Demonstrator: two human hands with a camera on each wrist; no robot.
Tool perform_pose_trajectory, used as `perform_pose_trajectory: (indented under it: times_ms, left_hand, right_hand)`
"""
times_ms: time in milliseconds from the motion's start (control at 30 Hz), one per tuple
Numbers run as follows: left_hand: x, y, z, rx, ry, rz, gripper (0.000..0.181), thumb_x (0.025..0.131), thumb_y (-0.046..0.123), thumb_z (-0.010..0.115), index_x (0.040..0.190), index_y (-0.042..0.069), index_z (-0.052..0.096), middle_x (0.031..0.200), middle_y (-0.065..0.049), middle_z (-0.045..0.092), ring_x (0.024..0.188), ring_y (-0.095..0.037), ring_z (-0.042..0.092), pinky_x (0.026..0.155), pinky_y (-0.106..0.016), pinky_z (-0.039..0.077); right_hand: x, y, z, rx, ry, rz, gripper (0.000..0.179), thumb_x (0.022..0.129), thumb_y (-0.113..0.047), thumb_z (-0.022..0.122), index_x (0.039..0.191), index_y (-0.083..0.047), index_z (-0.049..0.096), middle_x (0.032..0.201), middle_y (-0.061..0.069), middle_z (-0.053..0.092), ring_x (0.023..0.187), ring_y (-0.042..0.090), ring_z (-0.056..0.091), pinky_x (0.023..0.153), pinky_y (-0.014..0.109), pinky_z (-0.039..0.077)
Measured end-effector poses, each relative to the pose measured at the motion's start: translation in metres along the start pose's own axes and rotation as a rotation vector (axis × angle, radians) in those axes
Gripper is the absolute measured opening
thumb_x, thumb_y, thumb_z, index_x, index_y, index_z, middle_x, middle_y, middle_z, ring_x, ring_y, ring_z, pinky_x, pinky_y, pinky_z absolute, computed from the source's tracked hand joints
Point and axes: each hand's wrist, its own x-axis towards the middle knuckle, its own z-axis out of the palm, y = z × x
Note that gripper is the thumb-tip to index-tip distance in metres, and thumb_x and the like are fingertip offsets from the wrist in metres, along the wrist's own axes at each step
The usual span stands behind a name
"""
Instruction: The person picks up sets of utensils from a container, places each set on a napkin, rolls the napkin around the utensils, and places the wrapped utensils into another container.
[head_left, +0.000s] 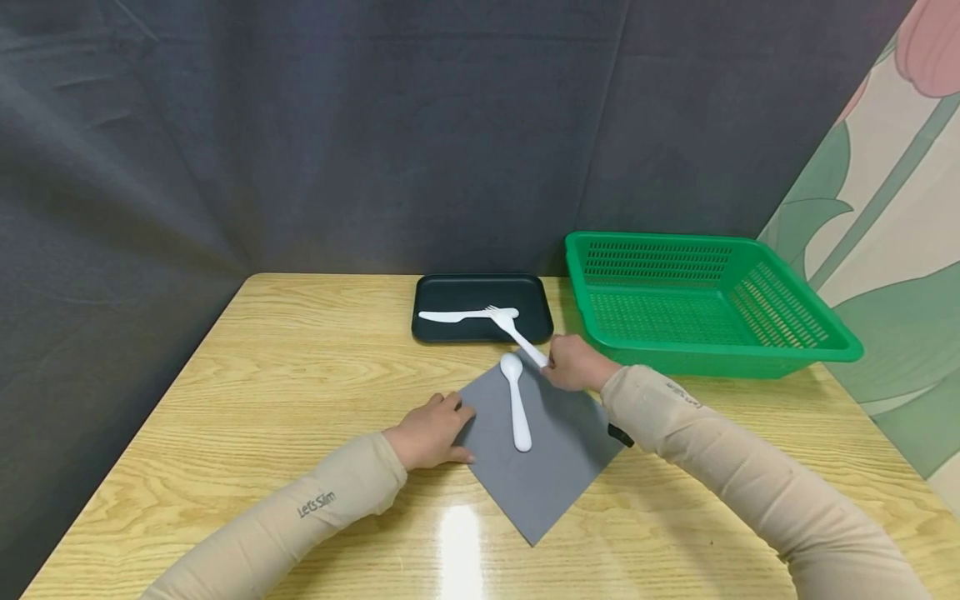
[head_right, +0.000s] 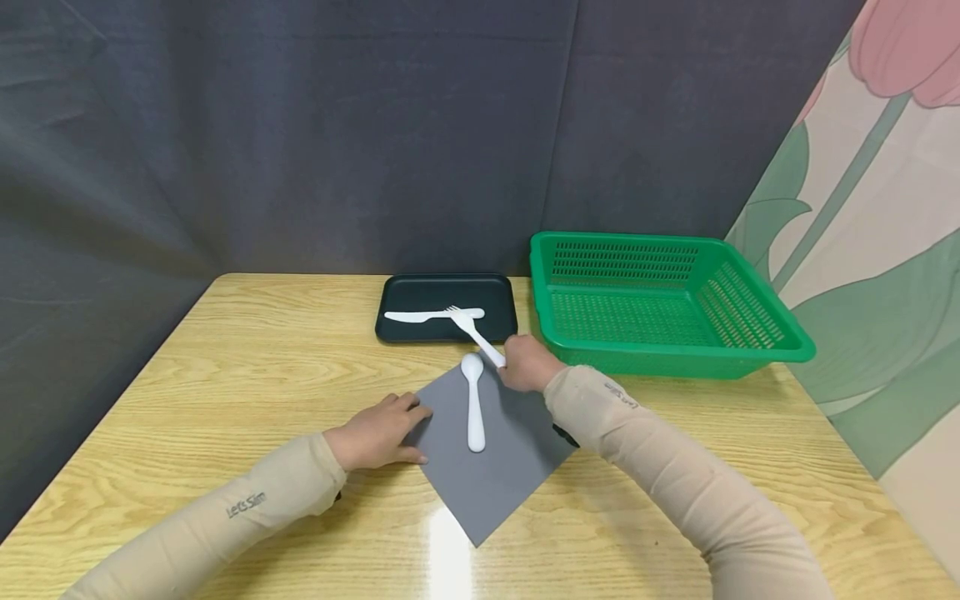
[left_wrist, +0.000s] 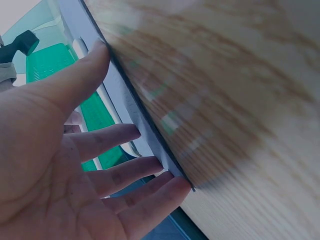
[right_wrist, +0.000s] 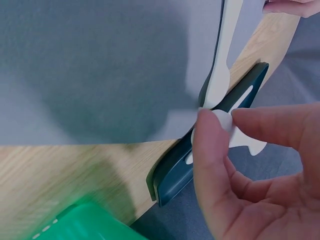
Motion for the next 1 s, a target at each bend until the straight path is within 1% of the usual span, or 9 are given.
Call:
perform_pose_trajectory:
  times_ms: [167, 300, 433, 633, 1000]
  left_hand:
    - [0.0003, 0.0001, -0.0002, 0.001, -0.009, -0.005, 0.060, 0.081, 0.042, 0.069, 0.126, 0.004, 0.054, 0.122, -0.015, 0.052, 0.110, -0.029, 0.052, 0.086, -0.038, 0.052]
    - [0.0006, 0.0003, -0.0006, -0.001, -0.017, -0.009, 0.061, 0.082, 0.042, 0.068, 0.127, 0.004, 0.054, 0.123, -0.015, 0.052, 0.112, -0.030, 0.051, 0.088, -0.039, 0.052]
    - [0.0002, 0.0004, -0.0010, -0.001, -0.018, -0.010, 0.061, 0.082, 0.042, 0.068, 0.127, 0.004, 0.054, 0.124, -0.015, 0.051, 0.113, -0.030, 0.051, 0.087, -0.039, 0.052]
    - [0.0003, 0.0004, -0.0009, -0.002, -0.020, -0.015, 0.061, 0.082, 0.042, 0.068, 0.127, 0.004, 0.053, 0.124, -0.015, 0.051, 0.113, -0.029, 0.051, 0.087, -0.039, 0.052]
    - [-0.0007, 0.0010, -0.0018, -0.004, -0.020, -0.010, 0.060, 0.082, 0.042, 0.069, 0.126, 0.004, 0.054, 0.122, -0.015, 0.052, 0.110, -0.028, 0.051, 0.087, -0.038, 0.052]
  right_hand:
    - [-0.0020, -0.0007, 0.0006, 0.042, -0.038, 0.031, 0.017, 0.088, -0.014, 0.057, 0.083, 0.002, 0.064, 0.065, 0.008, 0.061, 0.049, 0.011, 0.056, 0.051, 0.021, 0.045]
    - [-0.0032, 0.0000, 0.0021, 0.064, -0.047, 0.039, 0.018, 0.087, -0.013, 0.057, 0.083, 0.002, 0.064, 0.063, 0.007, 0.061, 0.046, 0.009, 0.056, 0.050, 0.020, 0.045]
    - [-0.0045, 0.0009, 0.0032, 0.074, -0.058, 0.042, 0.018, 0.087, -0.014, 0.057, 0.080, 0.001, 0.065, 0.061, 0.005, 0.061, 0.045, 0.008, 0.056, 0.051, 0.020, 0.045]
    - [-0.0071, 0.0002, 0.0038, 0.081, -0.059, 0.019, 0.019, 0.086, -0.014, 0.056, 0.074, -0.002, 0.064, 0.058, 0.004, 0.061, 0.044, 0.008, 0.055, 0.052, 0.020, 0.045]
    - [-0.0096, -0.0009, 0.0047, 0.093, -0.094, 0.050, 0.022, 0.087, -0.017, 0.058, 0.072, -0.003, 0.065, 0.054, 0.003, 0.062, 0.047, 0.009, 0.057, 0.054, 0.019, 0.044]
